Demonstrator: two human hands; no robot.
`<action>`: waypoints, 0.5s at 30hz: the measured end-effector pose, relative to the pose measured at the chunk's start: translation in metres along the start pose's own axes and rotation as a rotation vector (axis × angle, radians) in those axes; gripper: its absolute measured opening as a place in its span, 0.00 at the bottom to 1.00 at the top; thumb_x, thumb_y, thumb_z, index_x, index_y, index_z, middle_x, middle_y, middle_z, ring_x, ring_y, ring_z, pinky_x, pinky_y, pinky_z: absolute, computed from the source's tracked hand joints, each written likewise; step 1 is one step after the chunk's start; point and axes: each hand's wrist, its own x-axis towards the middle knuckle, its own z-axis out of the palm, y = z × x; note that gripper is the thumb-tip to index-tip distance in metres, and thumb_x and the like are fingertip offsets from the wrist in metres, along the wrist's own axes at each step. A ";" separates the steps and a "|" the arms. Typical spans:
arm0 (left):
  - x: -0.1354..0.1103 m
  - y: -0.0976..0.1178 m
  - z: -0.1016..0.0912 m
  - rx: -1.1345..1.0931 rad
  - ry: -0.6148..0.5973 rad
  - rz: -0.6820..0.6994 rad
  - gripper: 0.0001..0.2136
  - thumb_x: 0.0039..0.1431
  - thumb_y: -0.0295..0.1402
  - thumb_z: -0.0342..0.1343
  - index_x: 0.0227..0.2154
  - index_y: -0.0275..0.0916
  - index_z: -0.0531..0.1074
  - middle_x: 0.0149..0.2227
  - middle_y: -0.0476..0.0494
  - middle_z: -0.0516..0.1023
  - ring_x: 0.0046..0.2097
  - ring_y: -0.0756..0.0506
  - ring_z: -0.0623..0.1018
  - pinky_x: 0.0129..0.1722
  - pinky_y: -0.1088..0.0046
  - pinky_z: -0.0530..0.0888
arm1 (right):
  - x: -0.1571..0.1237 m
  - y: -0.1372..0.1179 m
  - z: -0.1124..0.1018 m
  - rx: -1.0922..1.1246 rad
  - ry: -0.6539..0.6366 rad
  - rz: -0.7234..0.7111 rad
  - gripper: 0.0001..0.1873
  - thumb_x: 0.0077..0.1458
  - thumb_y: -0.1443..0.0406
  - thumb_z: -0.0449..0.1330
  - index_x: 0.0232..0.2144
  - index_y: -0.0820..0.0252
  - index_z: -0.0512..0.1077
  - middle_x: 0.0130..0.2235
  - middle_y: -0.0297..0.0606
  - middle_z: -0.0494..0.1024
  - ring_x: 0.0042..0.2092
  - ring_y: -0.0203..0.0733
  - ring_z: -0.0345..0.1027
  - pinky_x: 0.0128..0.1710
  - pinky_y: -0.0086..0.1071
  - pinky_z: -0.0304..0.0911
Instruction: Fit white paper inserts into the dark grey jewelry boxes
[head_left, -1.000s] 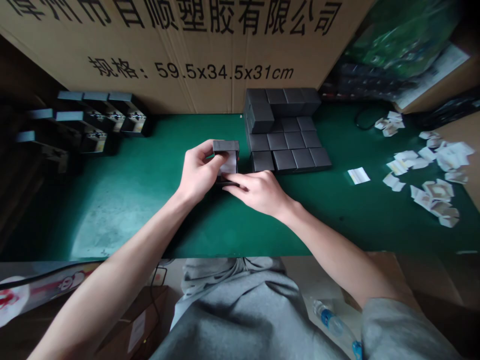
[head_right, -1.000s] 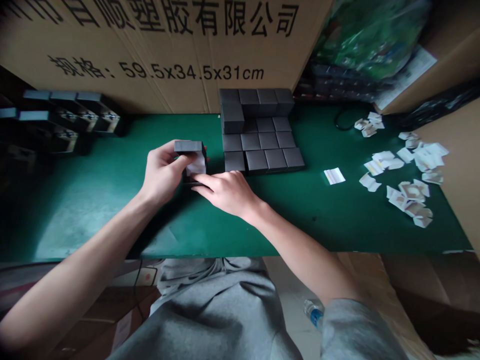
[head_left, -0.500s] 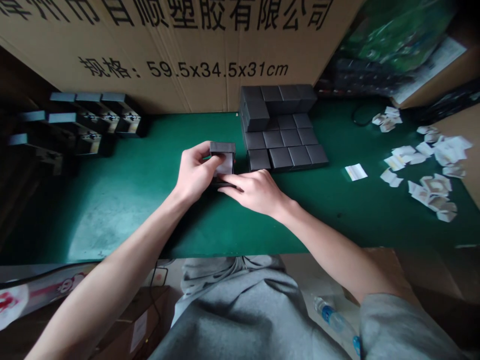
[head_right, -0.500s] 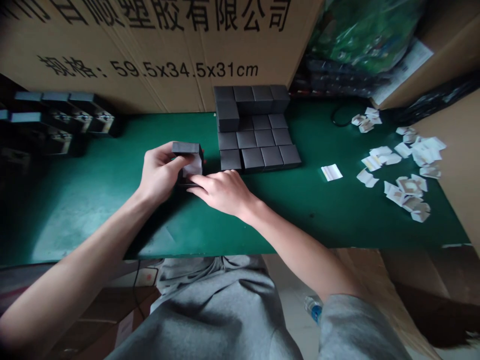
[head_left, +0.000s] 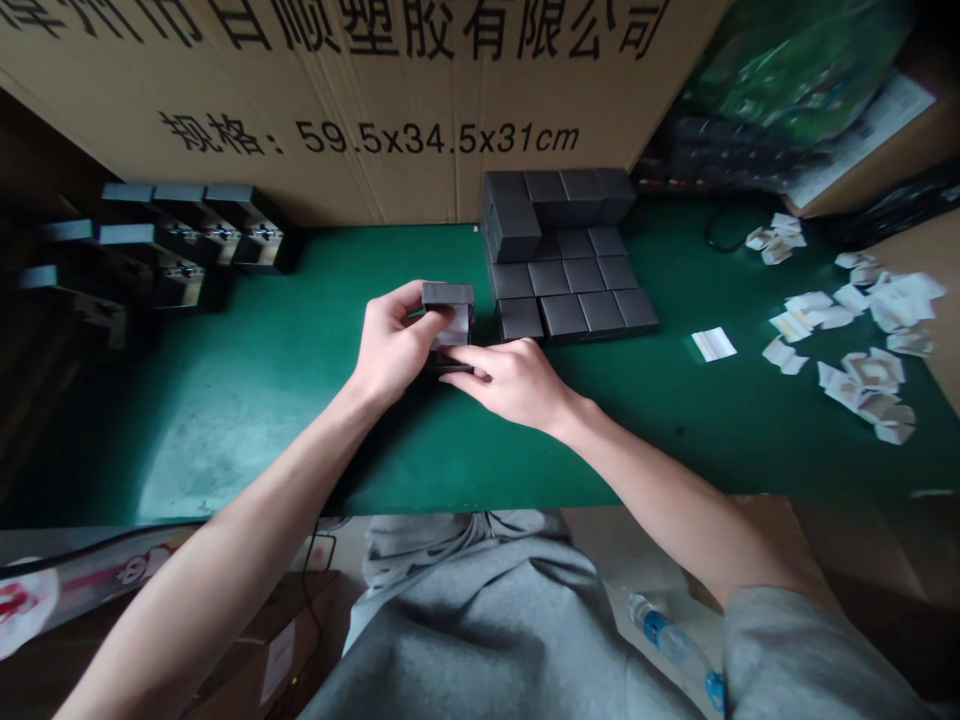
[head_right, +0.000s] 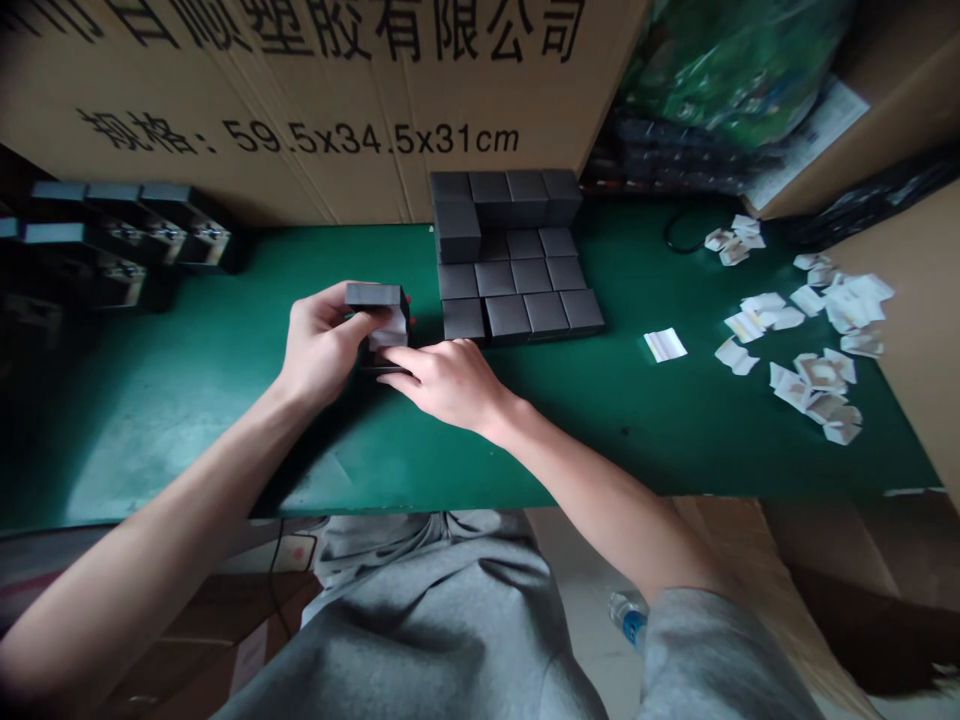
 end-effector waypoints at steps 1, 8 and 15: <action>0.000 0.000 0.000 0.000 -0.001 -0.001 0.07 0.53 0.29 0.62 0.34 0.40 0.82 0.34 0.47 0.85 0.37 0.44 0.83 0.36 0.71 0.79 | 0.000 0.000 0.000 0.007 0.005 -0.003 0.13 0.65 0.60 0.66 0.50 0.55 0.83 0.31 0.33 0.85 0.27 0.33 0.71 0.32 0.29 0.60; 0.001 -0.001 0.000 0.003 0.002 0.011 0.07 0.54 0.28 0.61 0.34 0.39 0.83 0.34 0.47 0.84 0.37 0.45 0.82 0.37 0.73 0.78 | -0.001 0.000 0.001 -0.002 0.025 -0.015 0.12 0.65 0.59 0.67 0.48 0.54 0.84 0.33 0.33 0.86 0.27 0.34 0.73 0.33 0.28 0.61; 0.002 0.000 0.000 0.026 0.020 0.053 0.08 0.54 0.28 0.60 0.36 0.40 0.82 0.34 0.48 0.84 0.38 0.45 0.82 0.38 0.72 0.78 | 0.000 0.000 -0.001 -0.174 -0.007 -0.020 0.15 0.69 0.56 0.61 0.52 0.50 0.82 0.37 0.34 0.88 0.33 0.38 0.80 0.32 0.31 0.60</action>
